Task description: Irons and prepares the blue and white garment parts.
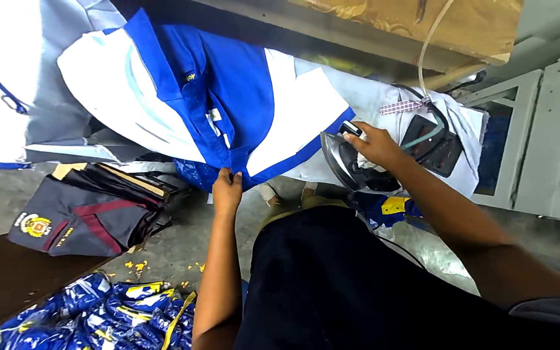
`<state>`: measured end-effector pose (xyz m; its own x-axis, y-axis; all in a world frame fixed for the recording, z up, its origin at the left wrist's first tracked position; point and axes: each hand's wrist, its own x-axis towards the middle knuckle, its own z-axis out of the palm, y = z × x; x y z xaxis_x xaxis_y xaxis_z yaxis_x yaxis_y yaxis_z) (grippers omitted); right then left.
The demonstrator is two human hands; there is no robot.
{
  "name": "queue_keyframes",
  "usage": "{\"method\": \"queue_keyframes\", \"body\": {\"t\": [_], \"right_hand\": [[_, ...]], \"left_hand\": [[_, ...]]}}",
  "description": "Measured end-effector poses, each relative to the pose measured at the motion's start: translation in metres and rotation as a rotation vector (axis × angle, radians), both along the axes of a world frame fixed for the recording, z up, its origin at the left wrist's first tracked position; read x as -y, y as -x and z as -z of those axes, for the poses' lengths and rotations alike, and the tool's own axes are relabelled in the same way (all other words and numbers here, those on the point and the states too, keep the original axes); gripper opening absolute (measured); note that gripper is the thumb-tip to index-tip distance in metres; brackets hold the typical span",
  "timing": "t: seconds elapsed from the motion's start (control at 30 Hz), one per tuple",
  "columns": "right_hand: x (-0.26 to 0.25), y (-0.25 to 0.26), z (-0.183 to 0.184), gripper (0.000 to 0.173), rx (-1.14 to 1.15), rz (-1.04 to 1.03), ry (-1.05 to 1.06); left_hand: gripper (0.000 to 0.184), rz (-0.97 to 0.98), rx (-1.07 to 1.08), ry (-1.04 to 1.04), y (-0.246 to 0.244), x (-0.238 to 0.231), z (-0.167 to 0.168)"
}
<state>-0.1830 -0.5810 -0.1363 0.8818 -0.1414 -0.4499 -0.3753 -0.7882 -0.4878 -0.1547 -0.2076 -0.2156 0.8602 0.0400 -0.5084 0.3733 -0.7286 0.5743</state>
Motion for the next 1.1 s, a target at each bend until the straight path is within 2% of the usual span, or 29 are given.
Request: {"method": "queue_keyframes", "body": {"t": [0.13, 0.23, 0.43, 0.57, 0.83, 0.93, 1.1], "right_hand": [[0.016, -0.024, -0.022, 0.052, 0.022, 0.057, 0.022], [0.016, -0.06, -0.025, 0.053, 0.059, 0.051, 0.068], [-0.008, -0.143, -0.005, 0.055, 0.1, -0.045, 0.09], [-0.029, -0.172, 0.005, 0.055, 0.072, -0.048, 0.091], [-0.023, -0.141, 0.003, 0.056, 0.006, -0.087, 0.122], [-0.01, -0.127, 0.004, 0.055, 0.003, -0.021, 0.138], [0.006, -0.079, 0.006, 0.055, -0.01, 0.005, 0.126]], "left_hand": [[0.028, -0.062, 0.005, -0.016, 0.003, -0.006, -0.004], [0.028, -0.071, -0.003, -0.031, 0.003, 0.0, -0.006], [0.029, -0.085, 0.0, -0.063, 0.005, 0.011, -0.007], [0.03, -0.118, -0.038, -0.058, 0.007, 0.012, -0.008], [0.028, -0.137, -0.039, -0.068, 0.008, 0.011, -0.003], [0.028, -0.143, -0.037, -0.071, 0.008, 0.013, -0.003], [0.028, -0.157, -0.021, -0.063, 0.01, 0.014, -0.002]]}}
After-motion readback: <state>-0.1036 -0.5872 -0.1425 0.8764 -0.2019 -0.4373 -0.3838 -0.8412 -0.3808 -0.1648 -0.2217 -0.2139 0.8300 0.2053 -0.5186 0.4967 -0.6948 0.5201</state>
